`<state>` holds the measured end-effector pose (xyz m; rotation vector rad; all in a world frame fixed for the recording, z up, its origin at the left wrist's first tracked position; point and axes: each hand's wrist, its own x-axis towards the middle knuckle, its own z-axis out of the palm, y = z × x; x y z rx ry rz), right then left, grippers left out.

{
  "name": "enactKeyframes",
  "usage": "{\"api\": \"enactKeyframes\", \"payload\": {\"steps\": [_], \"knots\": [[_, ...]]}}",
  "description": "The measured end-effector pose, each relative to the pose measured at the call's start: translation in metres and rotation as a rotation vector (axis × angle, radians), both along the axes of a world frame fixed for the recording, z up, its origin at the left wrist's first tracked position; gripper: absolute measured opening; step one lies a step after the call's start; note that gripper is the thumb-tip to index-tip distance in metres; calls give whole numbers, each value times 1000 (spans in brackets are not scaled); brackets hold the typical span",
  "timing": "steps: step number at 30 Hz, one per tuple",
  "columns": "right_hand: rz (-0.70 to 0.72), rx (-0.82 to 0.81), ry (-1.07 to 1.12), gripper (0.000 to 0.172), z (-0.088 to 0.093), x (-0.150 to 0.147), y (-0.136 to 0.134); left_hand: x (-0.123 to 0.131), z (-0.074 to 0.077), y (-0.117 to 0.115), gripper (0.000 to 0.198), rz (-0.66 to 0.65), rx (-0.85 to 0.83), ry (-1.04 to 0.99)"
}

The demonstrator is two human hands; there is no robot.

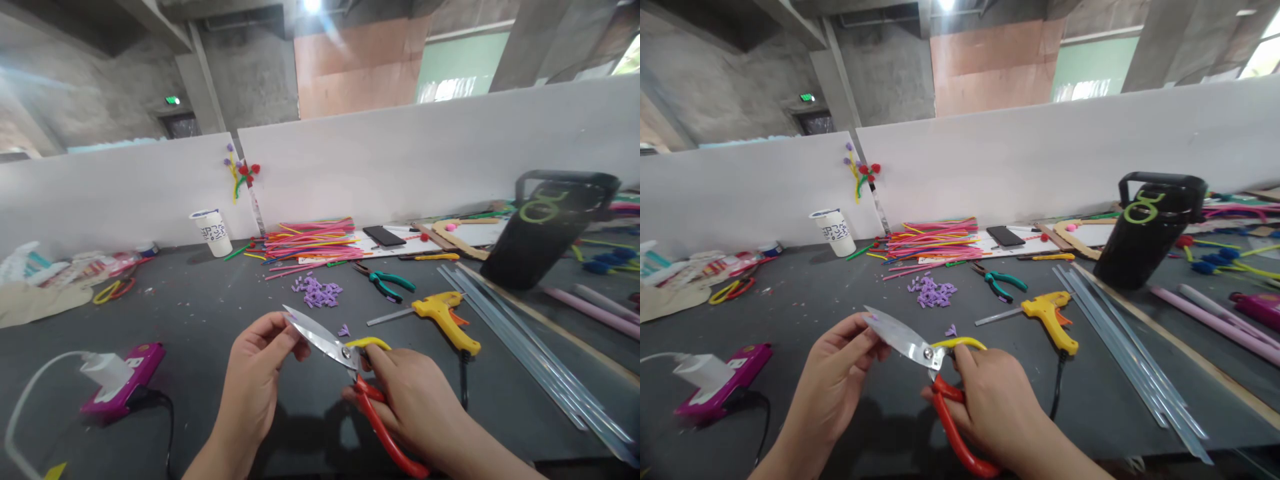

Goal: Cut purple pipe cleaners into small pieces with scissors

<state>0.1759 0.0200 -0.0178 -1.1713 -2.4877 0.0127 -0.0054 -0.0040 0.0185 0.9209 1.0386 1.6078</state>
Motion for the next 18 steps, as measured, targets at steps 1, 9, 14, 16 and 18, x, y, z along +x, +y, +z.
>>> {"api": "enactKeyframes", "payload": {"steps": [1, 9, 14, 16, 18], "knots": [[-1, -7, -5, 43, 0, 0, 0, 0, 0, 0, 3, 0, -2, -3], [-2, 4, -25, 42, 2, -1, -1, -1, 3, 0, 3, 13, -13, -4], [-24, 39, -33, 43, 0, 0, -1, -2, 3, 0, 3, 20, -14, 11], [-31, 22, -13, 42, 1, 0, 0, -3, 2, 0, 3, 21, -19, 12], [-29, -71, 56, 39, 2, -1, 0, -3, 2, 1, 3, 11, -29, 20]]}}
